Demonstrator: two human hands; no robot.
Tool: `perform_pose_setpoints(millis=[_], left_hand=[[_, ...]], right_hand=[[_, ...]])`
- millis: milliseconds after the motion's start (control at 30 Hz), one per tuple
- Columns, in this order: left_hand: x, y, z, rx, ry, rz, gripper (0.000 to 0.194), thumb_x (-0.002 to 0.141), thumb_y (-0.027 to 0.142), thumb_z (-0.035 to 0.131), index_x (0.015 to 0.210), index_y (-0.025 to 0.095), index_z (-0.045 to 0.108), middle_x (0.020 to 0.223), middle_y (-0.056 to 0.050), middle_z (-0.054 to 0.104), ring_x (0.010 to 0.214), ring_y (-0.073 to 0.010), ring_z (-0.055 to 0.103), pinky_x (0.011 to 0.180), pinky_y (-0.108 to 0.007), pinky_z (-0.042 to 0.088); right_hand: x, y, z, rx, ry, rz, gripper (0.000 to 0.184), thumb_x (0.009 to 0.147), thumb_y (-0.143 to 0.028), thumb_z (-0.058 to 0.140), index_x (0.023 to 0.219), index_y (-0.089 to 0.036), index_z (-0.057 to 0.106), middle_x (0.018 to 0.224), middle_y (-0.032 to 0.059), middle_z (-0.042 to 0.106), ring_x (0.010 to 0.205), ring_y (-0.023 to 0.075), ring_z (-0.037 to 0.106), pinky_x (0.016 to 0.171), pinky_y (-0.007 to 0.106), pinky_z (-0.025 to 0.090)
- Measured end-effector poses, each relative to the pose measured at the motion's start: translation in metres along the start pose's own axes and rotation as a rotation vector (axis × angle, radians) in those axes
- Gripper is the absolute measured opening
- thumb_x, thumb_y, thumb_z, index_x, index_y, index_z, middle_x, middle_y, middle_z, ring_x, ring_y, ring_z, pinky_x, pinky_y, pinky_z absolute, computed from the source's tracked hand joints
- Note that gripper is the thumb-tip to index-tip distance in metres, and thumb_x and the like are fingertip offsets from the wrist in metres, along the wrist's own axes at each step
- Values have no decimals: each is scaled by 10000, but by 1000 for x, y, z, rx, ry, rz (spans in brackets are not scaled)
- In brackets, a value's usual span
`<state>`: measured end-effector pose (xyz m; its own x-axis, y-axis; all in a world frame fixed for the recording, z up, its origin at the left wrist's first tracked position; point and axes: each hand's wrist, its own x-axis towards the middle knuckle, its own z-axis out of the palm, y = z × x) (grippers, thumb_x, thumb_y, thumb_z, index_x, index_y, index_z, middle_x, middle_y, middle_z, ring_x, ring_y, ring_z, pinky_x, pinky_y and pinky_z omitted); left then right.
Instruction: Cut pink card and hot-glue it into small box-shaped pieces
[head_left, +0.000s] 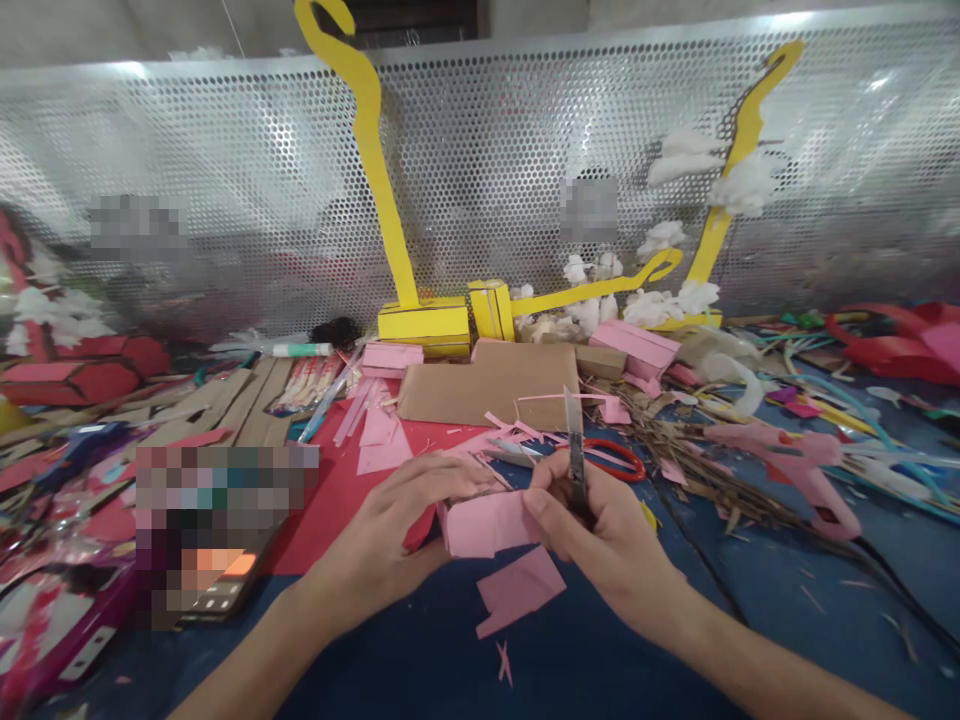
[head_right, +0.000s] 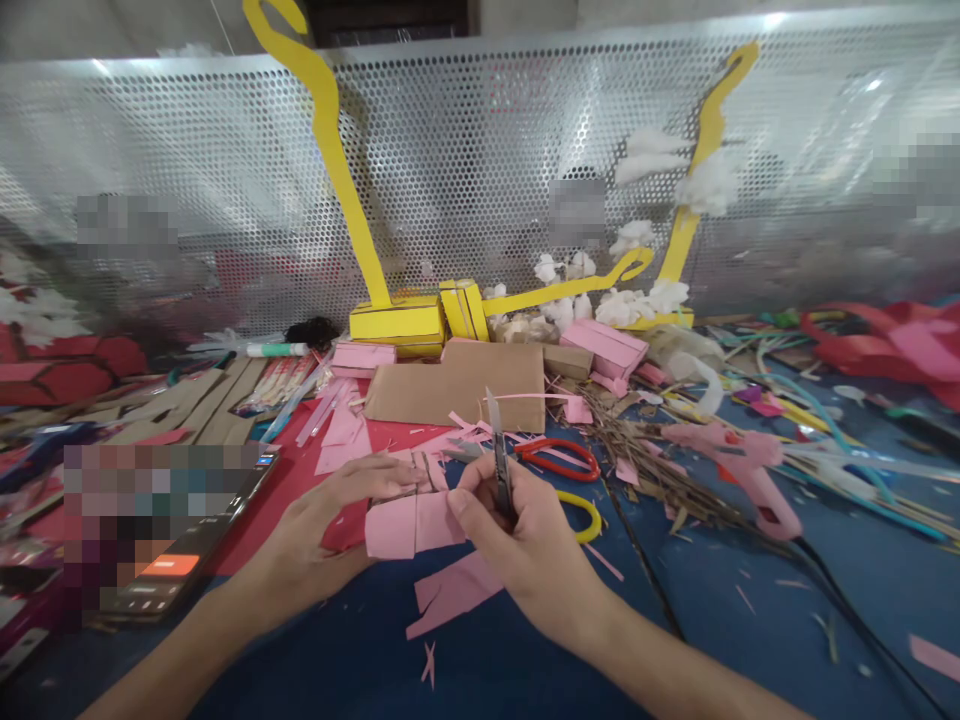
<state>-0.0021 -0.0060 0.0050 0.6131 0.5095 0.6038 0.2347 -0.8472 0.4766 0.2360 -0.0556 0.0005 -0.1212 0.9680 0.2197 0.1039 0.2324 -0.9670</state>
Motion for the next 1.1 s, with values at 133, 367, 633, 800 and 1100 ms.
perform_pose_setpoints(millis=[133, 367, 633, 800, 1100], left_hand=[[0, 2, -1, 8, -5, 12, 495, 895, 71, 659, 1320, 314, 578, 1275, -57, 726, 1260, -240, 643, 1066, -435, 545], [1, 2, -1, 11, -2, 18, 501, 898, 66, 652, 1319, 322, 563, 1268, -48, 724, 1250, -226, 644, 1044, -417, 557], [-3, 0, 2, -8, 16, -29, 490, 898, 102, 685, 1316, 307, 533, 1315, -69, 689, 1268, -226, 628, 1071, -429, 527], [-9, -4, 4, 33, 110, -118, 524, 863, 144, 731, 1314, 302, 517, 1298, -83, 691, 1214, -247, 664, 1009, -428, 561], [-10, -2, 6, 57, 147, -183, 508, 858, 159, 735, 1295, 312, 528, 1285, -46, 697, 1204, -231, 672, 998, -387, 565]], right_hand=[[1, -3, 0, -10, -2, 4, 320, 979, -496, 593, 859, -203, 543, 605, -63, 446, 519, 93, 387, 479, 240, 306], [0, -5, -1, -32, 9, -15, 287, 988, -461, 583, 869, -201, 556, 616, -56, 473, 525, 91, 398, 484, 240, 307], [1, 0, -1, 15, 13, 3, 274, 983, -470, 595, 931, -204, 555, 631, -63, 472, 529, 91, 405, 497, 246, 317], [-2, 7, -2, 46, 36, 32, 281, 985, -488, 599, 1046, -216, 559, 632, -78, 427, 536, 98, 385, 519, 259, 314], [-1, 6, 2, 105, -33, 78, 330, 982, -502, 612, 864, -210, 513, 586, -89, 417, 523, 79, 346, 514, 245, 303]])
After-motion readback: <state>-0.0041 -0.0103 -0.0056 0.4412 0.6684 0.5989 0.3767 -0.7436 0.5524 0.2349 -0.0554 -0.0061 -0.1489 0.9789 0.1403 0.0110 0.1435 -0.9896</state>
